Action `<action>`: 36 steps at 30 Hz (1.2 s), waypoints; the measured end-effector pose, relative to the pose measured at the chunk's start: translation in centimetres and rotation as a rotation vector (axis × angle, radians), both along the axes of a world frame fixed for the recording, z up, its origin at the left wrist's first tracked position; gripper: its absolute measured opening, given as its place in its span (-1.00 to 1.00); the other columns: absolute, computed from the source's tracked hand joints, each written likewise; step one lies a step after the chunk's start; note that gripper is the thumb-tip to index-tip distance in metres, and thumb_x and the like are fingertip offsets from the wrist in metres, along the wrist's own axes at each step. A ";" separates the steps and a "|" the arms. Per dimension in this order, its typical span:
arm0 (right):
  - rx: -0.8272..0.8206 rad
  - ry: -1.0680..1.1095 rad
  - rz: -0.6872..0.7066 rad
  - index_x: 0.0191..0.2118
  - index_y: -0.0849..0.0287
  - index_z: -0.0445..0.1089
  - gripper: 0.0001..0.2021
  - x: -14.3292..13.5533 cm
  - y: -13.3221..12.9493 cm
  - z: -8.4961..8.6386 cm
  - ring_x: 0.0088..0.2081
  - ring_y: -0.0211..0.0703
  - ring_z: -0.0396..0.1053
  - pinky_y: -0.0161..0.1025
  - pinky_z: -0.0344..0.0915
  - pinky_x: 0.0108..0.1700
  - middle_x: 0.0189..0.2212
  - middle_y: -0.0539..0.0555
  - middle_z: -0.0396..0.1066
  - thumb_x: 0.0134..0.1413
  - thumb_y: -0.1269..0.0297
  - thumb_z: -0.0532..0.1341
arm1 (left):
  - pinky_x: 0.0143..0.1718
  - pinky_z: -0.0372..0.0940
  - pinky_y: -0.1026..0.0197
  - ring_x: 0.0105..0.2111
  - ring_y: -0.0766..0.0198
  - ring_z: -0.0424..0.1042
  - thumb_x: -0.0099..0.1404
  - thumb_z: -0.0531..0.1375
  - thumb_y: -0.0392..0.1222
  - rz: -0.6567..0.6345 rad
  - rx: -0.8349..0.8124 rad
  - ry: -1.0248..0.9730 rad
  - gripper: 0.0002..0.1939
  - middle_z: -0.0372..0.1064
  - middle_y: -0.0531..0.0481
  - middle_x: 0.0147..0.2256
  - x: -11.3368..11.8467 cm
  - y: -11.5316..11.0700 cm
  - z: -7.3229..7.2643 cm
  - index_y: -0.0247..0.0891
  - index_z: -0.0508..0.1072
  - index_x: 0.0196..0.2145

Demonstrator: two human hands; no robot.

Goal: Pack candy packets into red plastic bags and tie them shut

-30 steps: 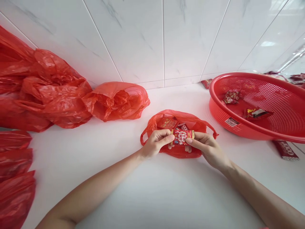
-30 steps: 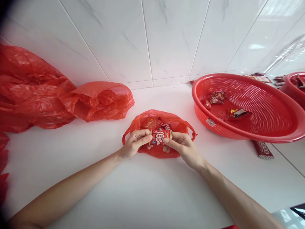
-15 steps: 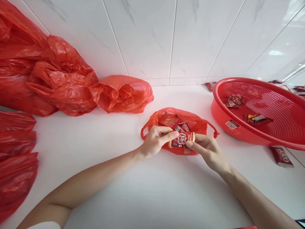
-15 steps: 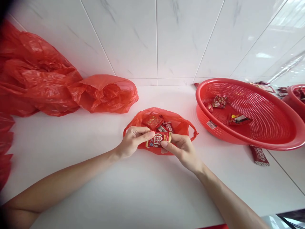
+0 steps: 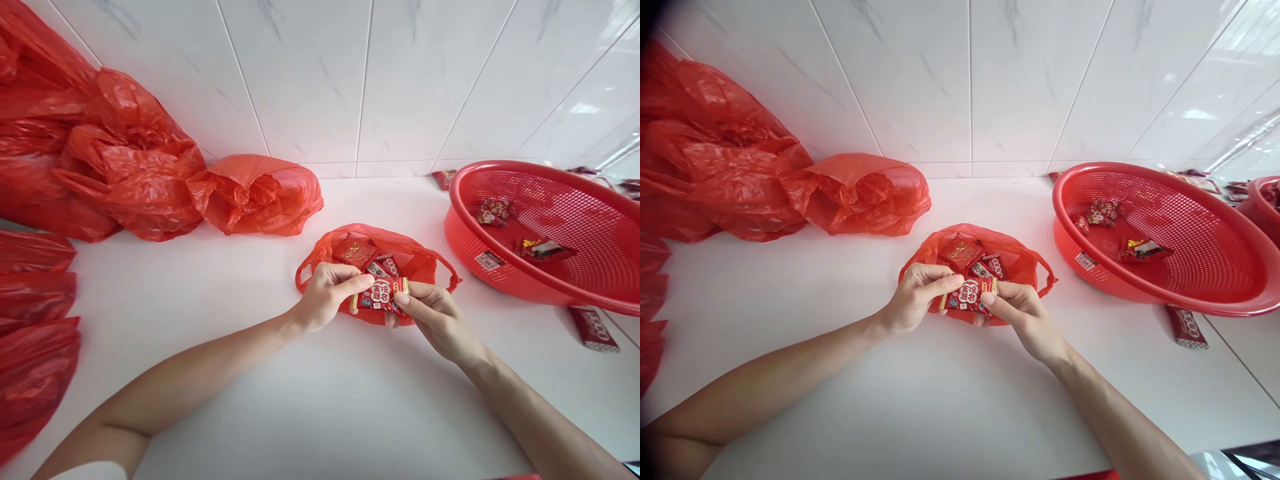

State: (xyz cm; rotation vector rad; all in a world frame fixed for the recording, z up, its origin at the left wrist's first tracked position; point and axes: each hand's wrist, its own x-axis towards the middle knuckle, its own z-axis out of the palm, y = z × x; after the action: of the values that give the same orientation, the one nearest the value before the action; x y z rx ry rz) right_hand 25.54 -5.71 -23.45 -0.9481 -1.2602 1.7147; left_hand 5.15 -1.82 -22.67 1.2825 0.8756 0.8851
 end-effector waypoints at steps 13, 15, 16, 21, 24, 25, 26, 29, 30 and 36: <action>0.012 0.106 0.018 -0.34 0.18 0.56 -0.75 -0.3 0.2 0.4 -0.40 -0.24 0.37 -0.26 0.35 -0.24 -0.46 0.03 0.50 0.27 0.13 0.29 | -0.62 0.08 0.29 -0.67 0.44 0.12 0.11 0.37 -0.03 0.017 -0.239 -0.182 -0.57 0.16 0.13 -0.72 0.7 -0.3 0.5 -0.27 0.34 -0.72; 0.015 0.116 0.020 -0.37 0.18 0.55 -0.73 -0.3 0.2 0.6 -0.41 -0.25 0.37 -0.27 0.35 -0.23 -0.47 0.03 0.49 0.28 0.12 0.28 | -0.61 0.07 0.29 -0.68 0.45 0.12 0.07 0.39 -0.03 0.039 -0.310 -0.191 -0.59 0.15 0.13 -0.72 0.9 -0.4 0.6 -0.28 0.35 -0.72; 0.015 0.119 0.021 -0.37 0.19 0.55 -0.72 -0.3 0.2 0.6 -0.40 -0.25 0.37 -0.27 0.34 -0.22 -0.47 0.03 0.49 0.28 0.12 0.28 | -0.61 0.07 0.29 -0.68 0.45 0.12 0.06 0.39 -0.03 0.049 -0.342 -0.194 -0.59 0.15 0.13 -0.72 0.9 -0.4 0.6 -0.29 0.35 -0.72; -0.009 0.133 0.019 -0.37 0.20 0.55 -0.71 -0.4 0.3 0.6 -0.41 -0.25 0.35 -0.27 0.32 -0.25 -0.48 0.03 0.48 0.28 0.09 0.28 | -0.56 0.07 0.29 -0.65 0.45 0.15 0.04 0.39 -0.08 0.071 -0.443 -0.196 -0.67 0.18 0.11 -0.71 0.9 -0.6 0.7 -0.33 0.43 -0.67; -0.015 0.147 0.017 -0.39 0.20 0.54 -0.70 -0.4 0.3 0.5 -0.43 -0.26 0.34 -0.28 0.30 -0.25 -0.48 0.02 0.47 0.27 0.10 0.29 | -0.54 0.08 0.31 -0.60 0.43 0.19 0.04 0.38 -0.12 0.080 -0.509 -0.195 -0.74 0.23 0.07 -0.67 0.9 -0.5 0.7 -0.36 0.50 -0.61; -0.015 0.149 0.018 -0.39 0.20 0.54 -0.70 -0.4 0.3 0.5 -0.43 -0.27 0.34 -0.28 0.30 -0.25 -0.48 0.02 0.47 0.27 0.09 0.29 | -0.54 0.09 0.32 -0.59 0.43 0.19 0.04 0.38 -0.13 0.084 -0.532 -0.198 -0.75 0.25 0.06 -0.65 0.9 -0.5 0.7 -0.36 0.51 -0.60; -0.014 0.150 0.019 -0.39 0.20 0.53 -0.70 -0.4 0.3 0.4 -0.43 -0.27 0.33 -0.28 0.29 -0.25 -0.48 0.02 0.47 0.27 0.09 0.29 | -0.54 0.09 0.32 -0.58 0.43 0.20 0.05 0.38 -0.14 0.087 -0.551 -0.203 -0.76 0.27 0.04 -0.63 0.9 -0.5 0.7 -0.37 0.51 -0.59; -0.026 0.156 0.020 -0.41 0.20 0.53 -0.69 -0.5 0.3 0.5 -0.44 -0.27 0.33 -0.29 0.28 -0.27 -0.48 0.02 0.47 0.26 0.08 0.29 | -0.54 0.08 0.33 -0.56 0.42 0.22 0.07 0.37 -0.17 0.085 -0.591 -0.219 -0.77 0.26 0.04 -0.63 0.8 -0.5 0.6 -0.35 0.49 -0.61; -0.032 0.159 0.019 -0.41 0.20 0.52 -0.69 -0.5 0.3 0.5 -0.44 -0.27 0.33 -0.29 0.28 -0.28 -0.48 0.02 0.46 0.25 0.08 0.30 | -0.54 0.08 0.33 -0.57 0.42 0.22 0.08 0.37 -0.18 0.083 -0.603 -0.224 -0.76 0.25 0.05 -0.64 0.8 -0.5 0.6 -0.35 0.49 -0.62; -0.072 0.188 0.021 -0.42 0.19 0.53 -0.70 -0.5 0.3 0.6 -0.45 -0.28 0.33 -0.30 0.28 -0.30 -0.52 0.01 0.45 0.23 0.08 0.32 | -0.53 0.13 0.35 -0.62 0.49 0.17 0.06 0.38 -0.21 0.090 -0.644 -0.248 -0.83 0.38 0.00 -0.57 1.0 -0.7 0.6 -0.40 0.57 -0.53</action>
State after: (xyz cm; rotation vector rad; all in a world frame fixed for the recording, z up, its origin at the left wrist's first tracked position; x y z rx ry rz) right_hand 25.00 -5.42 -22.82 -0.7962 -1.0956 1.8304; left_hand 6.11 -2.49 -22.08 0.5679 0.9228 0.7257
